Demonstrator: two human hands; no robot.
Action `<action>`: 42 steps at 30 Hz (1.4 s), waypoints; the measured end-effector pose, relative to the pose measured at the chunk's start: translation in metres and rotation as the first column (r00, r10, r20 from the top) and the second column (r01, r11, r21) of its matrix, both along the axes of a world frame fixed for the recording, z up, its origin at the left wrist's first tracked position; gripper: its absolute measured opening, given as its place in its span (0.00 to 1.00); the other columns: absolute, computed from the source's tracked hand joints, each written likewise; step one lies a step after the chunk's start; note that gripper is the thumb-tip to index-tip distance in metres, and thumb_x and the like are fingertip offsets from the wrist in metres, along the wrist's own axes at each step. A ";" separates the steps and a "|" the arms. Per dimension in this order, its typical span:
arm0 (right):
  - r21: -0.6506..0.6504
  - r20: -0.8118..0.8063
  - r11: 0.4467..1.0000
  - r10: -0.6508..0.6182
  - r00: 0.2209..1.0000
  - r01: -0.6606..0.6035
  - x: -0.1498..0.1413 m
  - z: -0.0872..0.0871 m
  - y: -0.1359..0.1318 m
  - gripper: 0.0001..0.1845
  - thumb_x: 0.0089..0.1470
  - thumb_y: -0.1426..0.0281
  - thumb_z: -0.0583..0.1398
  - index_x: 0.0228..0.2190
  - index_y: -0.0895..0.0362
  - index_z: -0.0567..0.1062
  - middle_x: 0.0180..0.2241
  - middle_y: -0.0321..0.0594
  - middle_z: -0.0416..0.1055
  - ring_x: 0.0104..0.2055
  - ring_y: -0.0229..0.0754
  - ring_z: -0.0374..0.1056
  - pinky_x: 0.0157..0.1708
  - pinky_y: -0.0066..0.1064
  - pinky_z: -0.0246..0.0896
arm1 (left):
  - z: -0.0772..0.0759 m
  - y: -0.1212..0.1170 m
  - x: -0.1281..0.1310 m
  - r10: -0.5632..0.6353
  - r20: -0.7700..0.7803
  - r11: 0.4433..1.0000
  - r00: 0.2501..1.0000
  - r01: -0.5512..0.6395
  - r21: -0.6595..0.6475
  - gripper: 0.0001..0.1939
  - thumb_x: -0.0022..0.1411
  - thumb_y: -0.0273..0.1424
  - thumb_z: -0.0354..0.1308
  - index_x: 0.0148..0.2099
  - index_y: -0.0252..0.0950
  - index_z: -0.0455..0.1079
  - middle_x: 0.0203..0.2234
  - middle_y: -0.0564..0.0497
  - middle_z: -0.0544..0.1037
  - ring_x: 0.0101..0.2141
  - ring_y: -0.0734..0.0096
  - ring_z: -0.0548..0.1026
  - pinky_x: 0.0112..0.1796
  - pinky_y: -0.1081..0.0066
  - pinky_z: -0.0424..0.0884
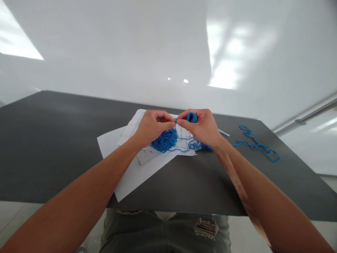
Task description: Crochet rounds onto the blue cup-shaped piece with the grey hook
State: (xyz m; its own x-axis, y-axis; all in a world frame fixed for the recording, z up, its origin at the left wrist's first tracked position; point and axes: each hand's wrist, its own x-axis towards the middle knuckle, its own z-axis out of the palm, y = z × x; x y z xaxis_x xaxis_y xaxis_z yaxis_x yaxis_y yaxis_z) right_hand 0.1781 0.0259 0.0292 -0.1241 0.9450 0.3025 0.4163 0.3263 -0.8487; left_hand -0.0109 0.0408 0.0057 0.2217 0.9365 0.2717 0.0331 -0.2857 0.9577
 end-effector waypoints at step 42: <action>-0.072 0.095 0.990 -0.117 0.989 0.124 0.031 0.015 0.006 0.03 0.43 0.72 0.64 0.21 0.58 0.77 0.15 0.33 0.61 0.19 0.33 0.53 0.20 0.30 0.45 | 0.008 0.002 -0.005 -0.052 0.156 0.997 0.986 0.061 -0.052 0.09 0.42 0.20 0.61 0.27 0.38 0.74 0.12 0.60 0.61 0.18 0.77 0.60 0.25 0.71 0.57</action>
State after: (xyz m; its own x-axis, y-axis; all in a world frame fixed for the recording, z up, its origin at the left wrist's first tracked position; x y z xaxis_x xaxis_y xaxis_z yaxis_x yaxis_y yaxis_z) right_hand 0.2089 0.0323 0.0446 -0.0318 0.9749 0.2205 0.5248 0.2041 -0.8264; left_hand -0.0159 0.0425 0.0136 0.2343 0.9384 0.2540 -0.1306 -0.2285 0.9647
